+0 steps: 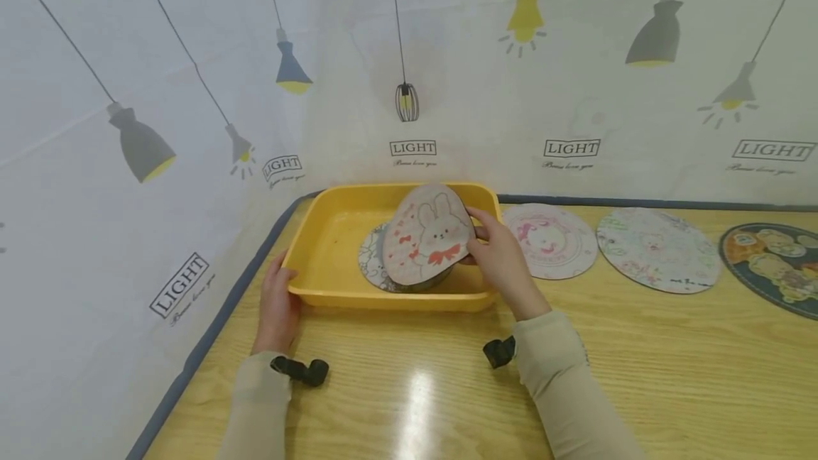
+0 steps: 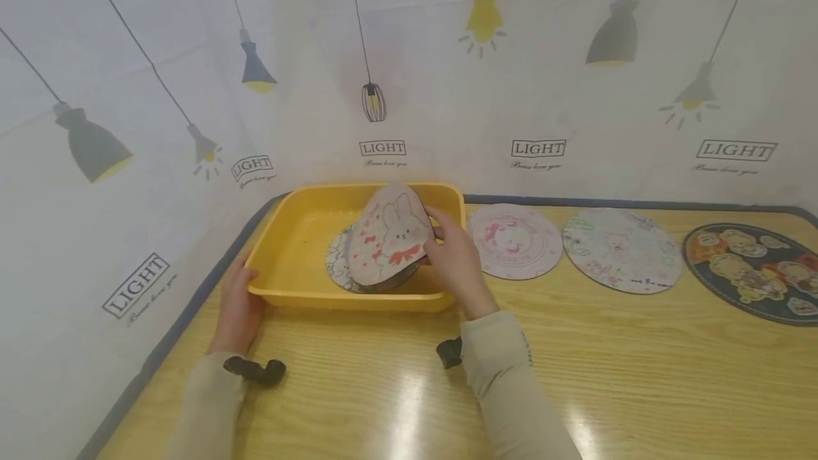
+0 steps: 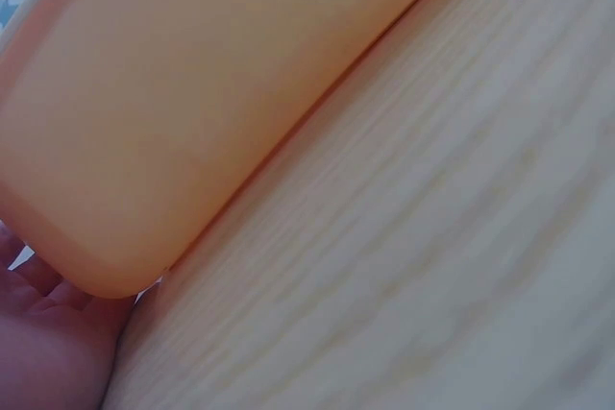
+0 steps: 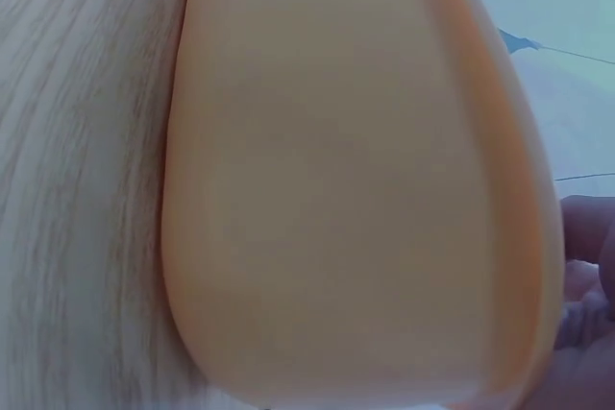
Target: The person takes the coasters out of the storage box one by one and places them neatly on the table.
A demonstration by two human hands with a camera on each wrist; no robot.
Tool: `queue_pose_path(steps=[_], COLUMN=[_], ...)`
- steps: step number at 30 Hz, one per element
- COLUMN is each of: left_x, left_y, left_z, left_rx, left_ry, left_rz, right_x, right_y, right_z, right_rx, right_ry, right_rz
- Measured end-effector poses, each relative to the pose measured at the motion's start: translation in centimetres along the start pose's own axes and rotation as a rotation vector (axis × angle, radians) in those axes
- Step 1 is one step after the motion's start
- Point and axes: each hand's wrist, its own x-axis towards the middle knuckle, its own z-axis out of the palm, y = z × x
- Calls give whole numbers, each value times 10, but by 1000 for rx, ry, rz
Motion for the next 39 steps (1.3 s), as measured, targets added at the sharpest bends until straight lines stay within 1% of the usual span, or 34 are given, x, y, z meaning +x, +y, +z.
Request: queue_pose_path(steps=[5,8,18,25,31,34,39], left_x=[-1,-1,0,-1,-1,-2,-2], left_y=[0,0,0,1,2,3,2], left_z=[0,0,1,1,1,0,0], left_rx=[6,7,2,17,17,21,25], left_ry=[4,8,17,12,8,14,8], left_rz=[-11,-15,-9,-5,-7,-10,-8], right_x=[1,1,1,-1,-1,0,0], right_y=[1,1,0,-2,-2,0,2], right_z=[-3,-5,-10,-14,-14,-12,-8], right_rx=[92,119,186,265,272,256,220], right_ry=[-25,-27,-17,-34,-32,-40,-28], right_rz=[37,53,58,84,81,60,43])
